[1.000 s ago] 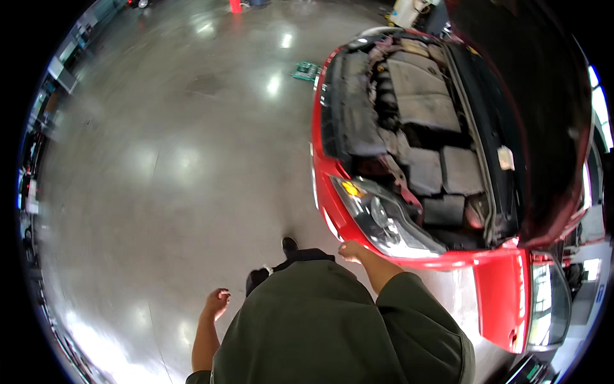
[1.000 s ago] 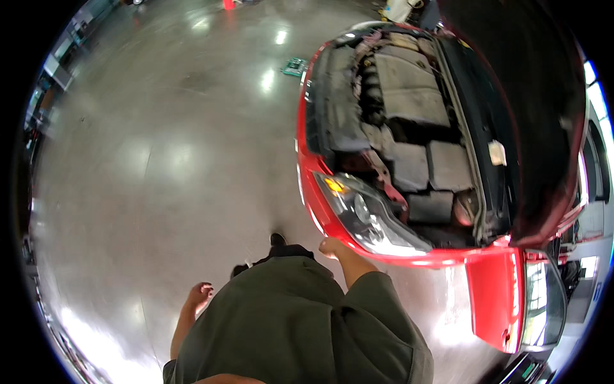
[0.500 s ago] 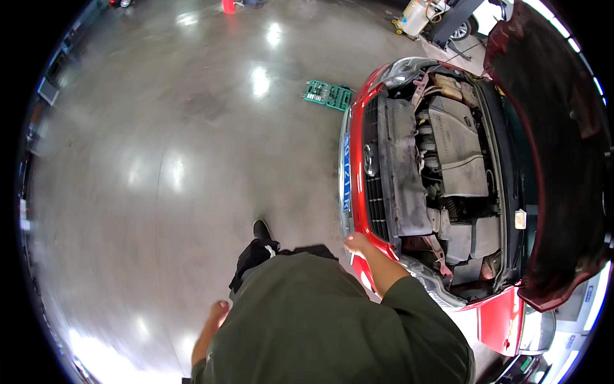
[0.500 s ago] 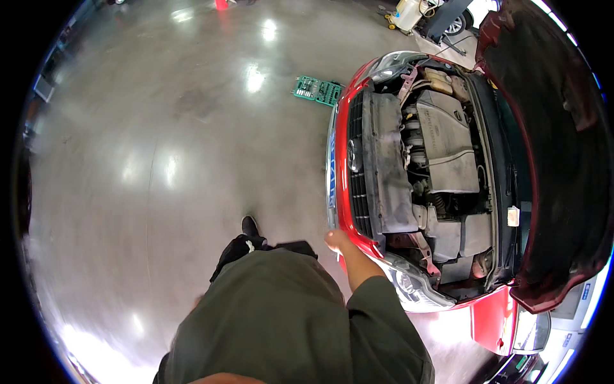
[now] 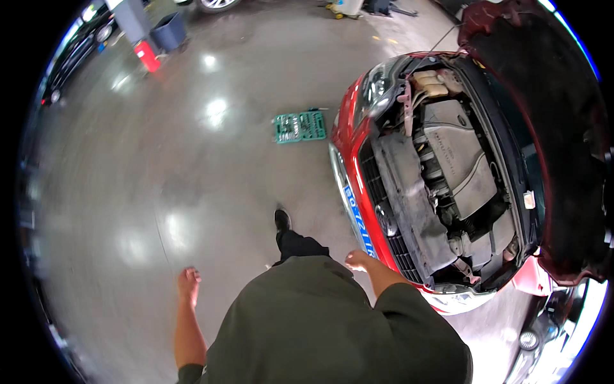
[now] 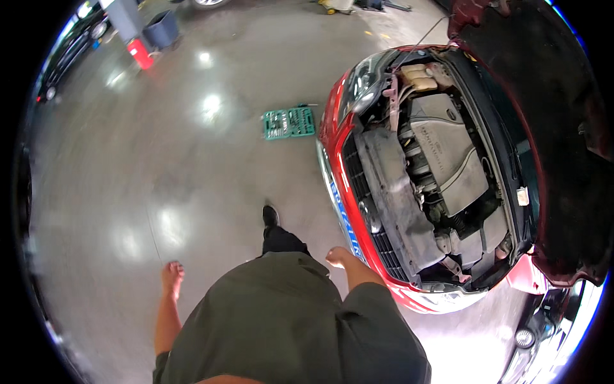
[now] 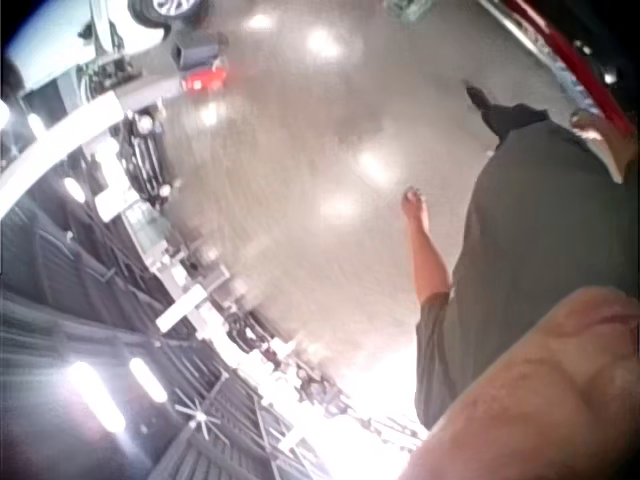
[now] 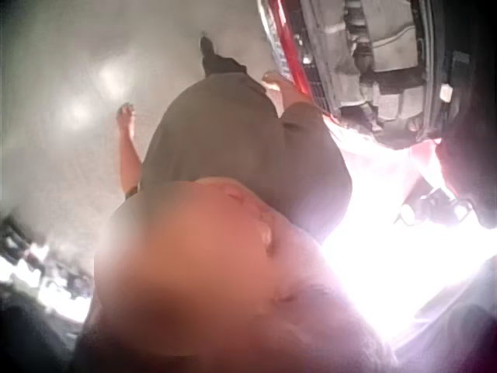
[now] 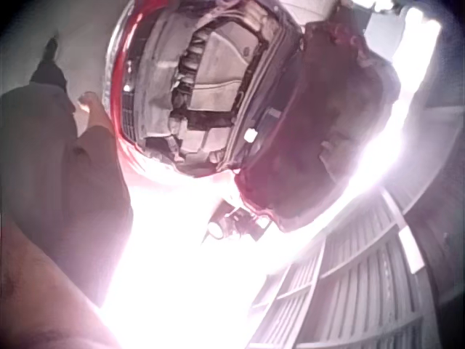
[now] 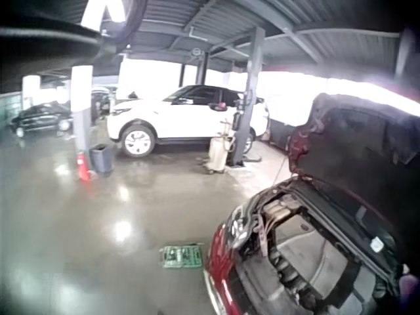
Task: The person carries a mud flap from the trunk around the car before returning it, opens a car door, and touches the front emblem. The person then takes a side-view mirror from the trunk, works on it using a screwdriver and socket, and brings it to the car door frame.
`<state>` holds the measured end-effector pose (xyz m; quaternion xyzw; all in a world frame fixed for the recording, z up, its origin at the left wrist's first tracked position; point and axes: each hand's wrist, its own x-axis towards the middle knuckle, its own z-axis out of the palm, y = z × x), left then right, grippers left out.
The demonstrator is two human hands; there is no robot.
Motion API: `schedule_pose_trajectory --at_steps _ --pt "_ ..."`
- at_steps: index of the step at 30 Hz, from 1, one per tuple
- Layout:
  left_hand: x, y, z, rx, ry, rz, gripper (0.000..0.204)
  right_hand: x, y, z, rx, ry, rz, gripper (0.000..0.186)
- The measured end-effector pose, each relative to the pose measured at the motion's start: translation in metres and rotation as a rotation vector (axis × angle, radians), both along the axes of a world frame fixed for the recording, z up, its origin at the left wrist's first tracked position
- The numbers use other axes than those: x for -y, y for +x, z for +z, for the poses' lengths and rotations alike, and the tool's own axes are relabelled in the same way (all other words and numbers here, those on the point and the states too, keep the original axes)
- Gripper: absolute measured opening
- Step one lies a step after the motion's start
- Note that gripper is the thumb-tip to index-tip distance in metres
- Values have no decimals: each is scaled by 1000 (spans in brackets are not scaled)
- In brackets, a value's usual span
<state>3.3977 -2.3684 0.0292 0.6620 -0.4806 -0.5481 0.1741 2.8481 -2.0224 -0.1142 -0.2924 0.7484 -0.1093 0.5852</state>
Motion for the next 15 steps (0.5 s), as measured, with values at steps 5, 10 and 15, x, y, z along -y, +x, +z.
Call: schedule_pose_trajectory --at_steps 5,10,15 --pt "88 -60 -29 95 46 -587 16 204 -102 -8 -333 -276 72 21" --pt "208 -39 -83 357 125 -664 20 420 -138 86 -159 -410 -341 15" --pt "397 -49 -125 607 10 -828 23 559 -163 102 -71 -428 -571 11"
